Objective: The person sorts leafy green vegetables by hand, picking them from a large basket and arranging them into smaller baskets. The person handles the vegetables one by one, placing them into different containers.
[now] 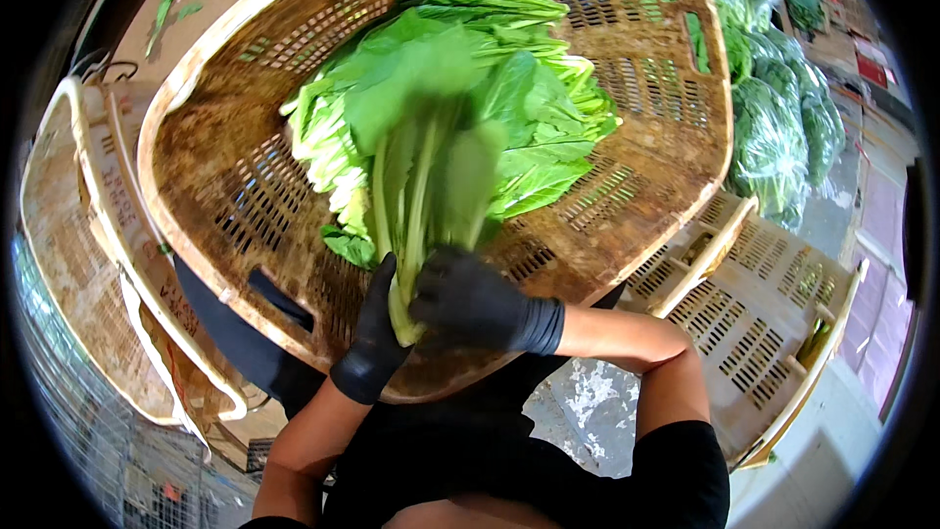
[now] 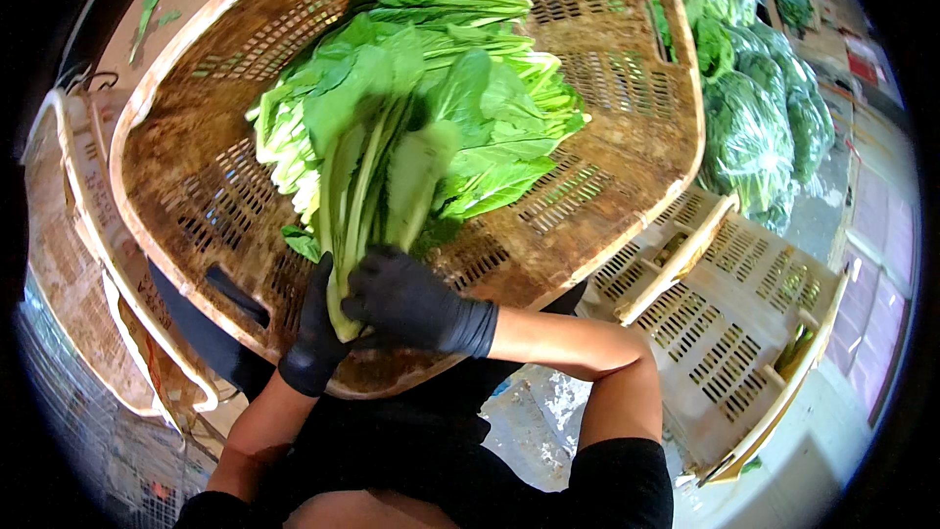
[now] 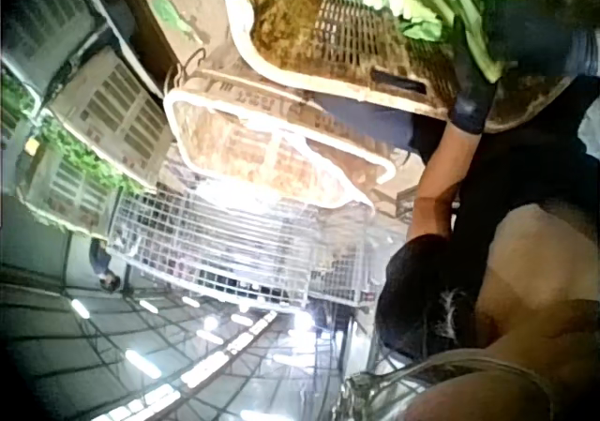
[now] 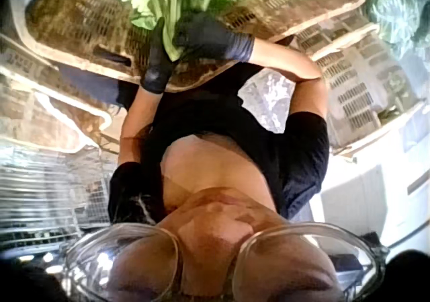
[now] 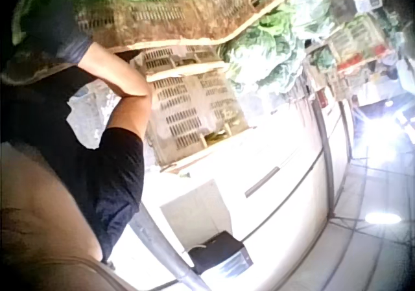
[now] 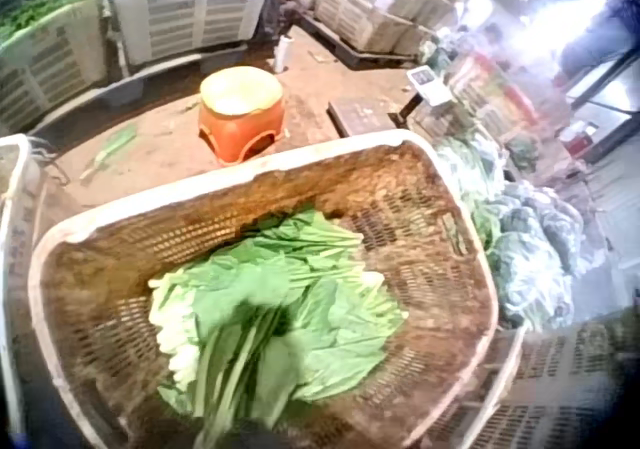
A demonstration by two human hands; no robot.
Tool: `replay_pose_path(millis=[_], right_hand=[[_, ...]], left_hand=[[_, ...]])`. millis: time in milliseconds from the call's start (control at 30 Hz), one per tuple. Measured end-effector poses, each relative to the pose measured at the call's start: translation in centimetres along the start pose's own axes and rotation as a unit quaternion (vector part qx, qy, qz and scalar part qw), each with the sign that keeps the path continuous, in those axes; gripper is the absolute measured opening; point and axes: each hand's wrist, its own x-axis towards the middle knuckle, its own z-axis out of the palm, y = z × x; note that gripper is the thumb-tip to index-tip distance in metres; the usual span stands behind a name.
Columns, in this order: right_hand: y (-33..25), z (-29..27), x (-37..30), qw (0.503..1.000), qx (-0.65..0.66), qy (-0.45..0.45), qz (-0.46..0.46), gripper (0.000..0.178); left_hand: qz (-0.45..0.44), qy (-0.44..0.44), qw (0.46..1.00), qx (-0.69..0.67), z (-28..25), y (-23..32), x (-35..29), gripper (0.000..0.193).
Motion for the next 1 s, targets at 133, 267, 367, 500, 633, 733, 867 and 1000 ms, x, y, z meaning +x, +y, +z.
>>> replay_pose_path(millis=[133,267,367,500,633,733,867,1000], right_hand=[[-0.8,1.1,-1.1,0.999,0.032,0.0,0.035,0.027],[-1.1,2.6,-2.0,0.997,0.055,0.014,0.044,0.023],[-3.1,2.9,-2.8,0.989,0.096,0.018,0.114,0.02],[-5.0,3.5,-5.2,0.969,0.222,-0.006,0.104,0.024],[-4.2,0.5,-5.0,0.928,0.331,-0.085,0.15,0.029],[0.5,-2.9,-5.9,0.889,0.429,-0.101,0.121,0.037],[20.5,-8.4,0.4,0.948,0.105,0.04,0.299,0.029],[42.0,-10.4,-6.5,0.873,-0.25,0.156,0.389,0.036]], left_hand=[[-0.01,0.045,0.998,0.035,-1.2,-0.4,-0.1,0.054],[0.02,0.048,0.993,0.104,-2.6,0.2,-0.5,0.048],[0.038,0.067,0.991,0.11,-1.7,0.5,-1.5,0.047],[0.139,0.104,0.967,0.185,1.7,-1.5,-5.3,0.063],[0.25,0.18,0.947,0.097,-2.1,-0.8,-6.4,0.06],[0.277,0.213,0.935,0.056,-1.7,0.5,-6.3,0.061],[0.243,0.19,0.945,0.106,-4.7,0.0,-7.4,0.068],[0.203,0.117,0.963,0.132,-3.2,-0.5,-5.3,0.073]])
